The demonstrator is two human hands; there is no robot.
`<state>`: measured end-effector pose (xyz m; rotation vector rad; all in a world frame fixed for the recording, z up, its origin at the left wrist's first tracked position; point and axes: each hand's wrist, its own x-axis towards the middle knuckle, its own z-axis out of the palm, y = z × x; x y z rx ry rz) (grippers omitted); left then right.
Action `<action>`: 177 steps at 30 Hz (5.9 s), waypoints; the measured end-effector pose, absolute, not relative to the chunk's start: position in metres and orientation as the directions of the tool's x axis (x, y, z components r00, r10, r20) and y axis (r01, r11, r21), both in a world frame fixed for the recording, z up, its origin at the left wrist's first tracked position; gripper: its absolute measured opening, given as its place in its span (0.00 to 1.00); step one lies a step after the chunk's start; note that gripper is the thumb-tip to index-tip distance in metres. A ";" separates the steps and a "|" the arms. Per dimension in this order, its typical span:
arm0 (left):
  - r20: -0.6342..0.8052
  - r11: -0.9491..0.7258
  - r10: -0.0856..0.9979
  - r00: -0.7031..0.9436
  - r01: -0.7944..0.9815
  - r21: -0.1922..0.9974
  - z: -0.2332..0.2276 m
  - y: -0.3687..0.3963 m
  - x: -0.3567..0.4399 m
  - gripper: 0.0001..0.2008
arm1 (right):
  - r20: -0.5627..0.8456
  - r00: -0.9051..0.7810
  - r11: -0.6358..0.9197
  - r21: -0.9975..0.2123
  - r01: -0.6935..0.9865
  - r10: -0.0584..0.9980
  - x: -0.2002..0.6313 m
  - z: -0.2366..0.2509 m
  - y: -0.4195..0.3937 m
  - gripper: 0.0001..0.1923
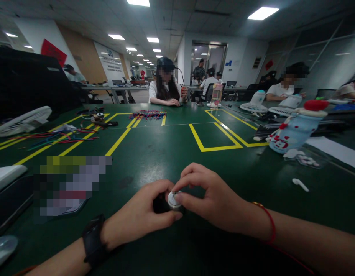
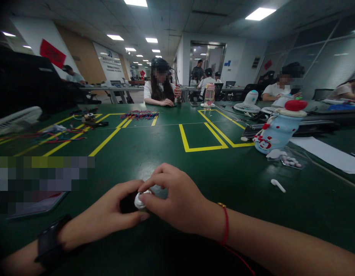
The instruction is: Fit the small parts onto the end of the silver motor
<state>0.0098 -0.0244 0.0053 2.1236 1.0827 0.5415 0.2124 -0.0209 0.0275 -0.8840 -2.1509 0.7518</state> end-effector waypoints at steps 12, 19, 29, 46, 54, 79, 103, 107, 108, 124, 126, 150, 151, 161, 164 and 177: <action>0.041 -0.387 0.813 0.580 0.487 0.783 0.010 -0.024 0.009 0.10 | 0.134 -0.202 0.161 -0.979 0.123 0.970 0.248 0.009 0.013 0.09; 0.021 -0.365 0.818 0.574 0.491 0.791 0.009 -0.022 0.010 0.09 | 0.033 -0.096 0.031 -0.999 -0.025 0.995 0.263 -0.009 0.039 0.14; 0.023 -0.376 0.817 0.577 0.502 0.779 0.008 -0.021 0.012 0.10 | 0.074 -0.159 0.084 -0.995 0.058 0.985 0.258 -0.003 0.031 0.11; 0.053 -0.409 0.820 0.571 0.518 0.751 0.006 -0.022 0.012 0.09 | 0.373 -0.447 0.523 -0.806 0.279 0.813 0.232 0.024 -0.009 0.05; 0.012 -0.368 0.814 0.580 0.501 0.783 0.012 -0.022 0.013 0.09 | 0.156 -0.649 0.590 -0.607 0.532 0.745 0.250 0.009 -0.013 0.05; 0.031 -0.381 0.813 0.582 0.490 0.784 0.008 -0.024 0.009 0.13 | 0.152 -0.370 0.306 -0.861 0.406 0.917 0.261 0.004 0.016 0.08; 0.046 -0.390 0.817 0.575 0.492 0.779 0.007 -0.025 0.012 0.12 | 0.428 -0.578 0.690 -0.621 0.371 0.695 0.217 0.032 -0.019 0.06; 0.051 -0.385 0.817 0.575 0.477 0.790 0.007 -0.026 0.012 0.09 | 0.393 -0.574 0.657 -0.655 0.374 0.718 0.216 0.033 -0.021 0.06; 0.050 -0.383 0.817 0.575 0.476 0.791 0.007 -0.027 0.011 0.09 | 0.391 -0.558 0.641 -0.674 0.367 0.732 0.217 0.033 -0.021 0.05; 0.009 -0.336 0.813 0.582 0.457 0.823 0.011 -0.023 0.012 0.10 | -0.073 -0.024 -0.076 -0.980 -0.186 0.997 0.262 -0.001 0.033 0.14; 0.010 -0.335 0.813 0.582 0.453 0.826 0.010 -0.023 0.012 0.10 | -0.096 -0.006 -0.094 -0.968 -0.231 0.995 0.263 0.000 0.036 0.14; 0.040 -0.375 0.819 0.573 0.481 0.793 0.005 -0.025 0.012 0.11 | 0.427 -0.448 0.578 -0.765 0.285 0.786 0.220 0.030 -0.019 0.04; 0.039 -0.371 0.818 0.573 0.475 0.797 0.005 -0.025 0.012 0.11 | 0.439 -0.433 0.581 -0.763 0.284 0.788 0.224 0.031 -0.018 0.04; 0.026 -0.340 0.812 0.584 0.435 0.834 0.006 -0.024 0.010 0.10 | 0.183 -0.685 0.641 -0.577 0.506 0.705 0.251 0.004 -0.013 0.07; 0.024 -0.340 0.812 0.583 0.439 0.832 0.004 -0.023 0.010 0.10 | 0.171 -0.700 0.652 -0.562 0.509 0.693 0.251 0.004 -0.013 0.07; -0.002 -0.343 0.809 0.588 0.474 0.811 0.012 -0.024 0.008 0.09 | 0.199 -0.505 0.405 -0.849 0.339 0.840 0.258 0.008 0.002 0.08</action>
